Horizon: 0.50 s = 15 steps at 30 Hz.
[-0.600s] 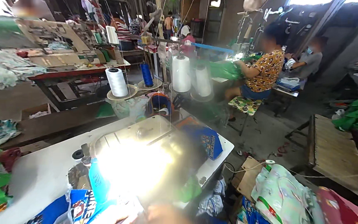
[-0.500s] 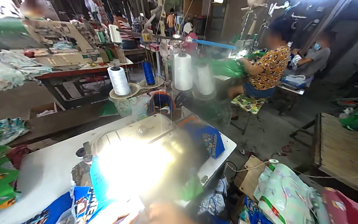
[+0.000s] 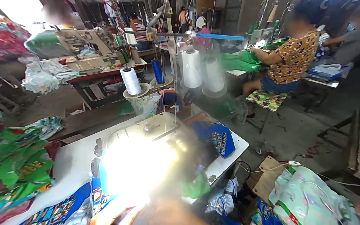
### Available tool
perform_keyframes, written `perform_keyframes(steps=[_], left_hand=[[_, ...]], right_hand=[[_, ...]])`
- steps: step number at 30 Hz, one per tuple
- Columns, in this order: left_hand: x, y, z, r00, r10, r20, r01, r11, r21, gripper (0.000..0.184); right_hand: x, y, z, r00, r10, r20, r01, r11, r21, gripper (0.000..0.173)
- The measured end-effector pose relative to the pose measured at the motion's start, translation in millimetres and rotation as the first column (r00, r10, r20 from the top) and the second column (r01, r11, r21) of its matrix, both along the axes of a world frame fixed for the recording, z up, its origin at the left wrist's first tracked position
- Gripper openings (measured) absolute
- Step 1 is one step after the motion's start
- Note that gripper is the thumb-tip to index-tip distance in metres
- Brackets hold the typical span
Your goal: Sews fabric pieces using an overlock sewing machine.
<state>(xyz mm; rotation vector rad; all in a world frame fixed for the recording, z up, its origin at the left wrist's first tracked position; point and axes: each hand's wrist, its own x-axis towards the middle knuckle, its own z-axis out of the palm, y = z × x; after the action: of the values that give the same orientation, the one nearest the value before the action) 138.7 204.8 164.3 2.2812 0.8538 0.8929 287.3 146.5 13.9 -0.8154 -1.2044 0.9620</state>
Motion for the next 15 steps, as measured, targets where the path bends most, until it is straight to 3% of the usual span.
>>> perform_keyframes(steps=[3, 10, 15], left_hand=[[-11.6, 18.3, -21.5, 0.998, -0.065, 0.001, 0.064, 0.995, 0.079, 0.023], [-15.8, 28.4, -41.2, 0.997, -0.063, 0.047, 0.058, 0.993, 0.105, 0.032], [-12.5, 20.6, -28.8, 0.998, -0.059, 0.02, 0.057, 0.995, 0.076, 0.028]], right_hand=[[-0.1, -0.2, -0.8, 1.0, 0.0, -0.007, -0.001, 1.0, -0.01, 0.014], [0.3, -2.4, 0.0, 1.0, -0.007, -0.007, 0.007, 1.0, -0.019, 0.014], [0.6, -2.2, 1.4, 1.0, -0.004, -0.021, 0.003, 1.0, -0.015, 0.012]])
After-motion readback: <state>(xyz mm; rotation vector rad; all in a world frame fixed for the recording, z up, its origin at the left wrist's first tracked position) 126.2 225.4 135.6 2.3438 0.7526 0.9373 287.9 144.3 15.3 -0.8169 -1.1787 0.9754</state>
